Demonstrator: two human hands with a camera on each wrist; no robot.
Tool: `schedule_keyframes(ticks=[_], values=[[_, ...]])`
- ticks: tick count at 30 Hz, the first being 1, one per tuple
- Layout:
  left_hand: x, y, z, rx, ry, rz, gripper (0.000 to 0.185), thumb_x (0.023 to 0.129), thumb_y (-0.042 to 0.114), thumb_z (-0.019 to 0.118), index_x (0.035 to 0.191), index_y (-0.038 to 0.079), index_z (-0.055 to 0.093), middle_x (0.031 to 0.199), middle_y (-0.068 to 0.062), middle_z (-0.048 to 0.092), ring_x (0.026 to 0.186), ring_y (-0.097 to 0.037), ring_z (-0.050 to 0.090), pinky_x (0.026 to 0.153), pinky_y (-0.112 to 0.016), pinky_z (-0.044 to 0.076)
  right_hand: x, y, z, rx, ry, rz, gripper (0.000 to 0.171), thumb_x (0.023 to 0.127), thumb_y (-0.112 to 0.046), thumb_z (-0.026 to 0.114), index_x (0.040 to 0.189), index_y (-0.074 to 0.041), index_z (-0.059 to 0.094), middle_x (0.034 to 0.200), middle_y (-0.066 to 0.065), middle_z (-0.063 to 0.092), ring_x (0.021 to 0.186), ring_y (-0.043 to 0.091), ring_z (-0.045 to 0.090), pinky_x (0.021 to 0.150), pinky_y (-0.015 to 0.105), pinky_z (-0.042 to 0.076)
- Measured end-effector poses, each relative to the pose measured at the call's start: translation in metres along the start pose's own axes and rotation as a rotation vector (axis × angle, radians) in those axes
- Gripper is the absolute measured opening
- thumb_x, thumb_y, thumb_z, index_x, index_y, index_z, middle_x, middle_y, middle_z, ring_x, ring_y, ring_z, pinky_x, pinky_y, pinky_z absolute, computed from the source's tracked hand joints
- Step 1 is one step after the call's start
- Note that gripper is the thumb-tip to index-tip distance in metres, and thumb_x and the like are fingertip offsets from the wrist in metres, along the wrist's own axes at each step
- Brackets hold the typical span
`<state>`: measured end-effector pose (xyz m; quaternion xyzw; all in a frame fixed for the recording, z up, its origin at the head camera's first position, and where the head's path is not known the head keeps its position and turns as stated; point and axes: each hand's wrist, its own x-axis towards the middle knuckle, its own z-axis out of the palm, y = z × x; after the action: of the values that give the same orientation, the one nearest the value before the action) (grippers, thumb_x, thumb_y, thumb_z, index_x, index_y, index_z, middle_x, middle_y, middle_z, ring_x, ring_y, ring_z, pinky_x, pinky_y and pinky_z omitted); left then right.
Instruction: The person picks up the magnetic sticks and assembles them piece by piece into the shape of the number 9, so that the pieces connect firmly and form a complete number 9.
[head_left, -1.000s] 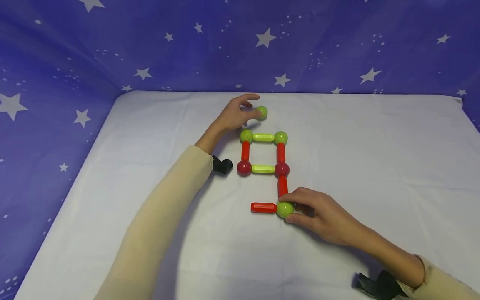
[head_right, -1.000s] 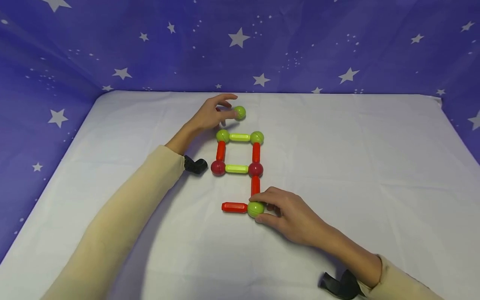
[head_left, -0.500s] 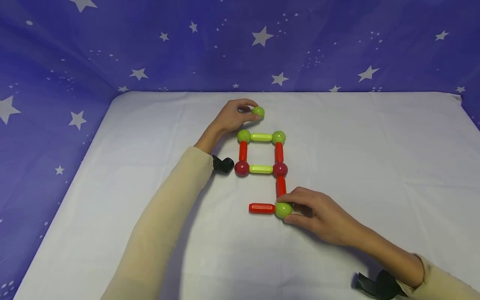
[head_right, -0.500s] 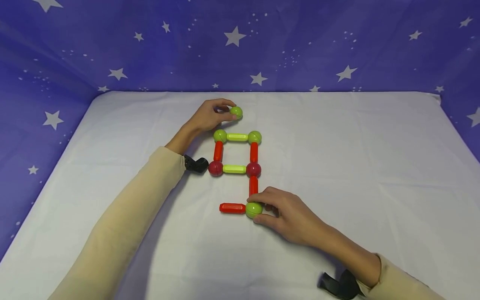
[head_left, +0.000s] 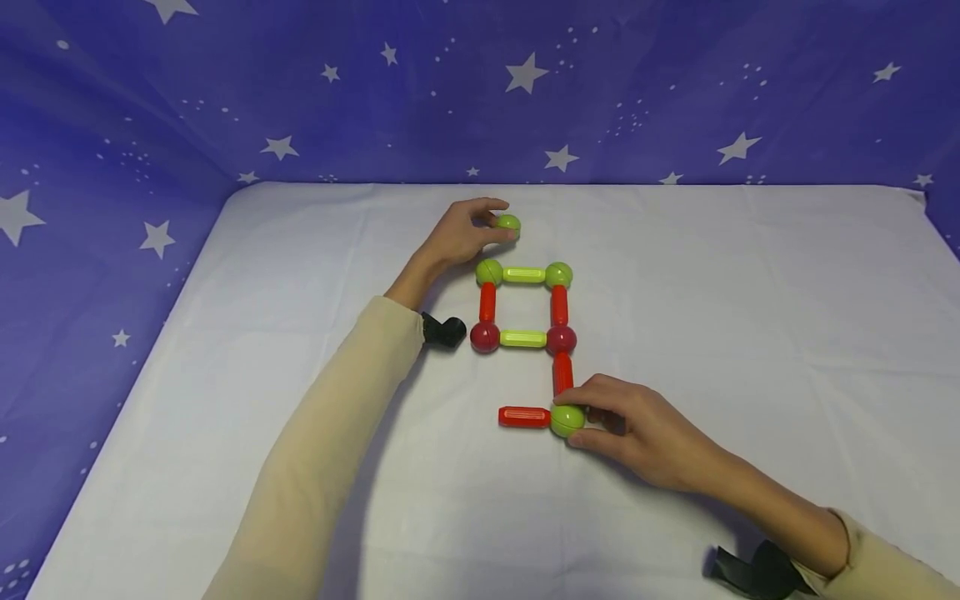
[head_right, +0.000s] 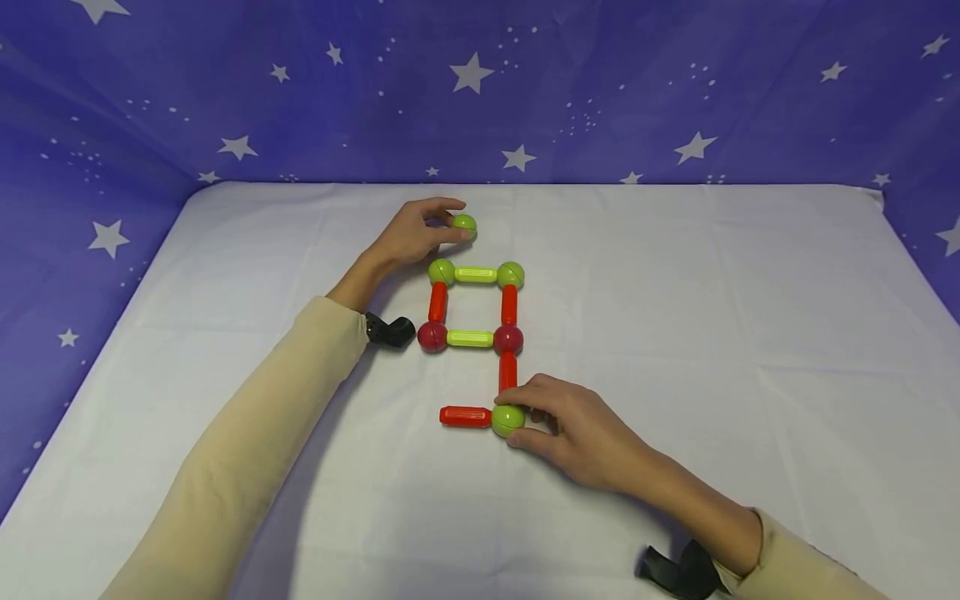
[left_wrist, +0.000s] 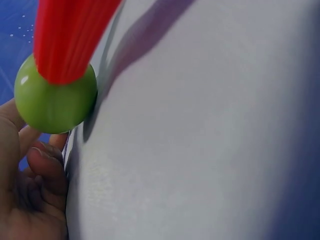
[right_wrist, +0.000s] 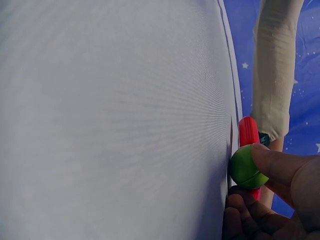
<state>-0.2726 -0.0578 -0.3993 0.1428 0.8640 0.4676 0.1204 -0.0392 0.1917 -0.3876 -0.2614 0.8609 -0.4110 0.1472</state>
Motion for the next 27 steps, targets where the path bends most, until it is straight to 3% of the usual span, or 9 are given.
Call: schedule_keyframes(ticks=[6,14,22,27], values=[[-0.003,-0.001,0.0,0.017,0.0,-0.006,0.046,0.091,0.028,0.072,0.133,0.012,0.063,0.127,-0.007,0.06,0.115,-0.018,0.051,0.088,-0.031,0.045,0.0,0.0,0.001,0.003,-0.004,0.009,0.034,0.088,-0.021,0.077,0.121,-0.018,0.068,0.097,-0.013,0.061,0.085,0.012,0.054,0.071,0.026,0.048],[-0.018,-0.001,-0.005,-0.167,0.056,0.002,0.042,0.09,0.023,0.075,0.13,0.014,0.064,0.118,-0.006,0.06,0.109,-0.019,0.055,0.066,-0.031,0.049,0.0,-0.001,0.0,0.004,0.0,0.016,0.035,0.087,-0.021,0.077,0.121,-0.018,0.067,0.098,-0.013,0.061,0.085,0.013,0.055,0.071,0.026,0.048],[-0.035,-0.004,-0.011,-0.341,0.078,-0.006,0.044,0.09,0.027,0.075,0.131,0.019,0.06,0.122,-0.006,0.06,0.064,-0.022,0.05,0.049,-0.027,0.039,0.0,-0.002,0.0,0.014,-0.001,0.018,0.036,0.087,-0.02,0.077,0.122,-0.017,0.067,0.098,-0.012,0.061,0.085,0.012,0.055,0.071,0.027,0.048],[-0.044,-0.003,-0.013,-0.348,0.09,0.012,0.045,0.09,0.025,0.075,0.13,0.016,0.058,0.118,-0.006,0.062,0.056,-0.02,0.048,0.047,-0.027,0.039,-0.001,-0.002,0.0,0.007,0.003,0.011,0.036,0.088,-0.02,0.077,0.122,-0.017,0.067,0.098,-0.013,0.061,0.085,0.012,0.055,0.073,0.027,0.048]])
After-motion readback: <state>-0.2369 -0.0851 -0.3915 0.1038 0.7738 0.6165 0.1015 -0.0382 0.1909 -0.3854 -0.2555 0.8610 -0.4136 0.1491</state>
